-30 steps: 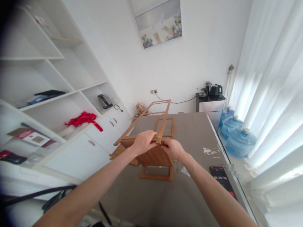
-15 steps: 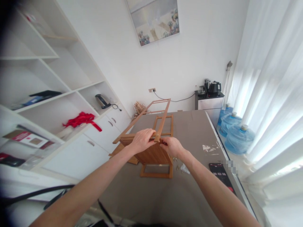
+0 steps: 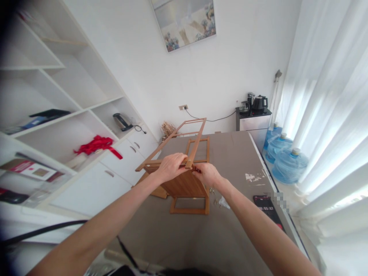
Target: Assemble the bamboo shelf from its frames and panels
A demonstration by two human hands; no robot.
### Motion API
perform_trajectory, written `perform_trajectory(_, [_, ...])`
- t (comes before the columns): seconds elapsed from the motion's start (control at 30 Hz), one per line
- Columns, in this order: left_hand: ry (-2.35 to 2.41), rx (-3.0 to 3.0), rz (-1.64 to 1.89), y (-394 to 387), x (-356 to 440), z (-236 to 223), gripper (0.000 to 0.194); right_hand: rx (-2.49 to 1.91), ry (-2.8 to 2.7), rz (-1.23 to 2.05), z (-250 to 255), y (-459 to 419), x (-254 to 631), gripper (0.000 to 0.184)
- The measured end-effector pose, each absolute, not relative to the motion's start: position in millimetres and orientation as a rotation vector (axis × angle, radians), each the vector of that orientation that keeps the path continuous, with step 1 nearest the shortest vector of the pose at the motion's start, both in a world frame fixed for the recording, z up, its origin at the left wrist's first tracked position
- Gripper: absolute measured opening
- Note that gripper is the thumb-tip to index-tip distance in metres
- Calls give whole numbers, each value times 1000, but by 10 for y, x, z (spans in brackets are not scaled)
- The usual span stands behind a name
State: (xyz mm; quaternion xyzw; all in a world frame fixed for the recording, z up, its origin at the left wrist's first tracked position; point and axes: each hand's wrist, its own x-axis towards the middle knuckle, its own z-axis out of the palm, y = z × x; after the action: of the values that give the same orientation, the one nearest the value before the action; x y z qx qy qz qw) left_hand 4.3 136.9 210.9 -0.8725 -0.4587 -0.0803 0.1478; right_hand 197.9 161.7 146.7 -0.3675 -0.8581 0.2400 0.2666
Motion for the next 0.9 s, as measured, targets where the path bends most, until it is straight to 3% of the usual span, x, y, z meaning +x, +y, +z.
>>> perform_trajectory(0.9, [-1325, -2498, -223, 1397, -8, 2083, 35, -969, -2313, 653, 1455, 1649, 1938, 14])
